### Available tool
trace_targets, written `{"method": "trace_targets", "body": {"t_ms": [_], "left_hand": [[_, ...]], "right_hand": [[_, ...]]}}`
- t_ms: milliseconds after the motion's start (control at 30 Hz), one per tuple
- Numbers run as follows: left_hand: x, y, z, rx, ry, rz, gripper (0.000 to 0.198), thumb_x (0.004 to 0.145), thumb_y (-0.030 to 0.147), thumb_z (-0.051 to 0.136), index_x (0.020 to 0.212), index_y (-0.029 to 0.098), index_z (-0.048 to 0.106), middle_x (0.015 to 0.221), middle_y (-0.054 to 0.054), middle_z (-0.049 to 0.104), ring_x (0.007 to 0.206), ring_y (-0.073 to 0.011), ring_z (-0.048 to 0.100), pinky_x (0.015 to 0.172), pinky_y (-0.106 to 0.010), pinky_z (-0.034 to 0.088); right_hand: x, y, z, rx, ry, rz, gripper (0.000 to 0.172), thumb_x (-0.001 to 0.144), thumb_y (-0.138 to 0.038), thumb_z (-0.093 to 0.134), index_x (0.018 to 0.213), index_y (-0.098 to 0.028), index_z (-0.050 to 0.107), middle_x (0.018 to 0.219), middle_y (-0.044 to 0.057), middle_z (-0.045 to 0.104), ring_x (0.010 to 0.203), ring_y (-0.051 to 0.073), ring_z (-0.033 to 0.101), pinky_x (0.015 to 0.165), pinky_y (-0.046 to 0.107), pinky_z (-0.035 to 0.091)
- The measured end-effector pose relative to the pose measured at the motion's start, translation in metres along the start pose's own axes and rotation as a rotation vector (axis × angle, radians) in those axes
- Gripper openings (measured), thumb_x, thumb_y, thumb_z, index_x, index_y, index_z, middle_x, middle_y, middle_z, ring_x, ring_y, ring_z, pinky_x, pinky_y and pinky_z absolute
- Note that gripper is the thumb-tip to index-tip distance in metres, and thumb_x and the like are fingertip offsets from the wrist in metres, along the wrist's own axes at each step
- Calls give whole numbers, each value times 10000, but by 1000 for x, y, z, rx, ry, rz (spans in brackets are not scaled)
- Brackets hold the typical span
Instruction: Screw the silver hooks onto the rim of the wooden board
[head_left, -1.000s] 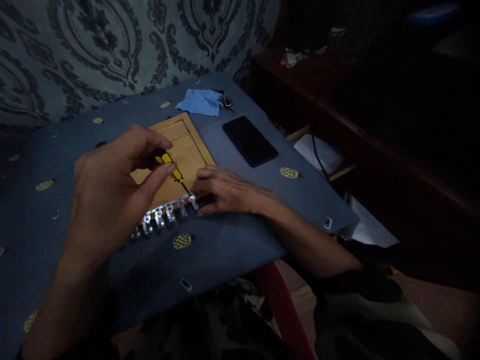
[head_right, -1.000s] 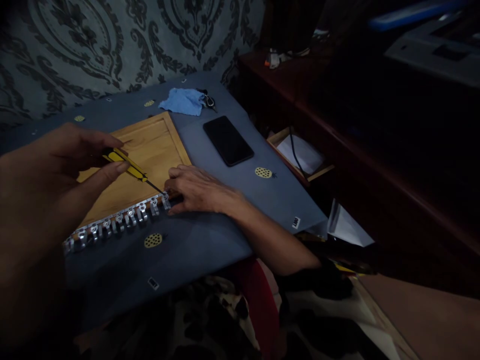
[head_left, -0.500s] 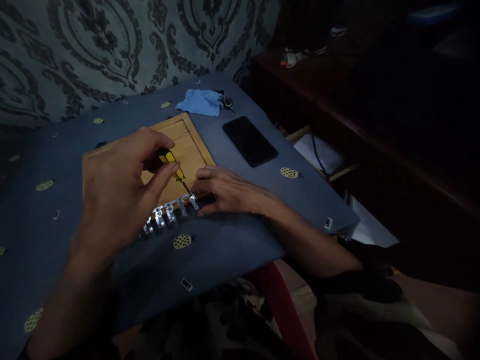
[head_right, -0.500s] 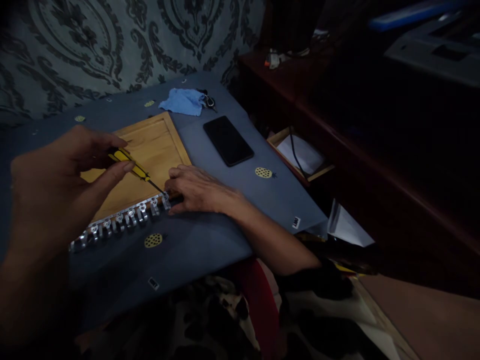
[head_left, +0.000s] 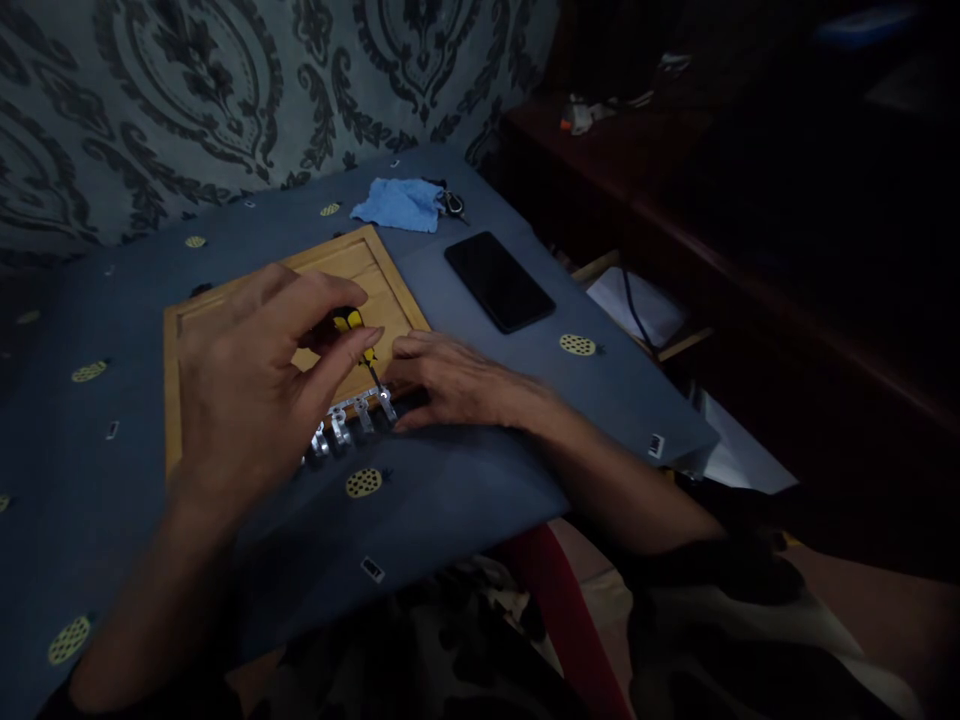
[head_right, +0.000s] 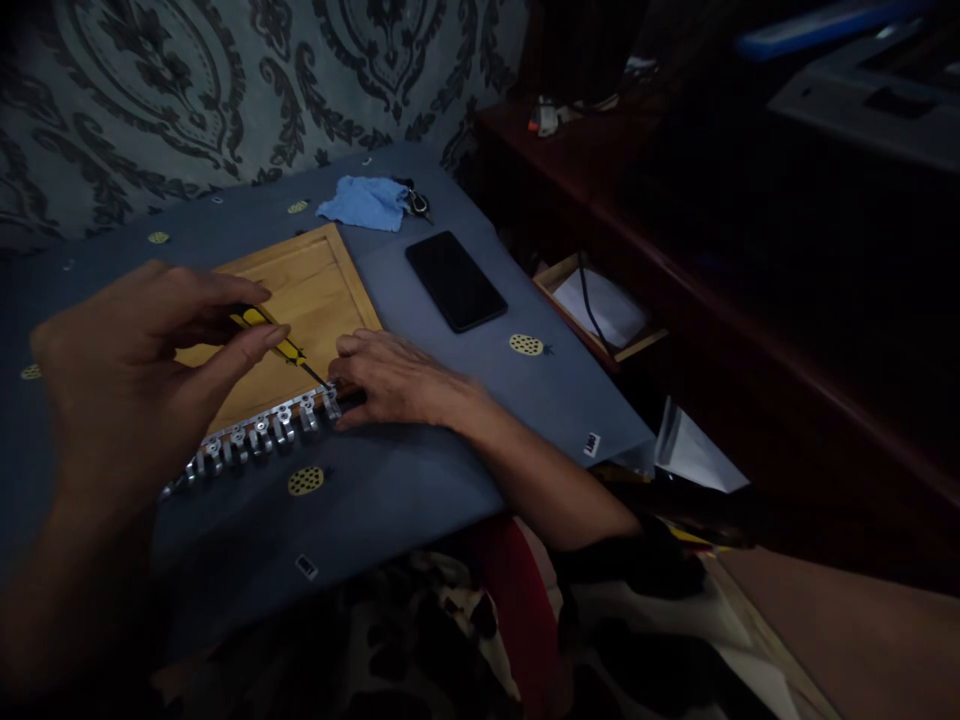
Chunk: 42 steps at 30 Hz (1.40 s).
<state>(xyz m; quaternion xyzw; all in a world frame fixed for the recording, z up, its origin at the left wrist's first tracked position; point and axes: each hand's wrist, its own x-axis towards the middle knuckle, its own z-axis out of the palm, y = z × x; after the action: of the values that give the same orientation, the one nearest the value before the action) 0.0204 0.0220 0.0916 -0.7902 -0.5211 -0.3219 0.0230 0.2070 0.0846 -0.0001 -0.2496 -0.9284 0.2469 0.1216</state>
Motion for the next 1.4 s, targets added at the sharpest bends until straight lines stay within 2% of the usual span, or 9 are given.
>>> {"method": "trace_targets", "body": {"t_ms": [200, 333, 567, 733, 1000, 1167, 1400], "left_hand": [[-1, -1, -2, -57, -10, -20, 105, 938, 338, 656, 1021, 337, 719, 970, 49, 743, 833, -193, 717, 777, -366, 614], [-1, -4, -5, -107, -46, -50, 179, 922, 300, 672, 1095, 337, 697, 1042, 49, 746, 927, -205, 735, 855, -360, 617], [0, -5, 1, -57, -29, -5, 163, 925, 321, 674, 1084, 287, 670, 1051, 22, 712, 890, -190, 724, 802, -325, 612], [-1, -5, 1, -48, -11, -23, 131, 921, 326, 683, 1051, 310, 684, 995, 31, 708, 879, -193, 718, 836, -354, 603], [-2, -4, -5, -82, -57, -50, 178, 933, 299, 657, 1108, 332, 669, 1077, 44, 736, 961, -209, 733, 880, -376, 618], [-2, -5, -4, -74, -67, -49, 206, 918, 273, 659, 1114, 333, 678, 1080, 40, 745, 988, -225, 738, 909, -381, 623], [-1, -6, -8, -106, -59, -62, 209, 914, 277, 657, 1114, 335, 684, 1064, 51, 739, 987, -232, 736, 915, -419, 629]], "right_hand": [[0, 1, 1, 19, 5, -9, 342, 835, -418, 791, 1029, -160, 681, 1002, 59, 581, 991, 226, 532, 853, 331, 389], [1, 1, 1, 14, 5, -4, 374, 826, -412, 804, 1063, -145, 691, 989, 60, 580, 984, 225, 532, 851, 329, 378], [1, -2, -1, 1, -10, 8, 349, 833, -411, 798, 1038, -148, 694, 1003, 62, 584, 979, 224, 535, 836, 326, 376], [0, 0, 0, 1, 3, -15, 334, 844, -414, 786, 1034, -162, 674, 993, 54, 574, 988, 226, 529, 853, 331, 378], [0, 0, -1, 7, 4, -7, 353, 820, -399, 811, 1033, -150, 679, 973, 48, 564, 980, 220, 530, 850, 324, 387], [0, 0, 0, 7, 19, -11, 321, 838, -398, 786, 1035, -164, 689, 984, 57, 583, 988, 230, 531, 855, 339, 397], [1, 0, 0, 13, 0, 0, 360, 833, -419, 794, 1049, -151, 688, 985, 56, 582, 968, 223, 533, 830, 331, 386]]}}
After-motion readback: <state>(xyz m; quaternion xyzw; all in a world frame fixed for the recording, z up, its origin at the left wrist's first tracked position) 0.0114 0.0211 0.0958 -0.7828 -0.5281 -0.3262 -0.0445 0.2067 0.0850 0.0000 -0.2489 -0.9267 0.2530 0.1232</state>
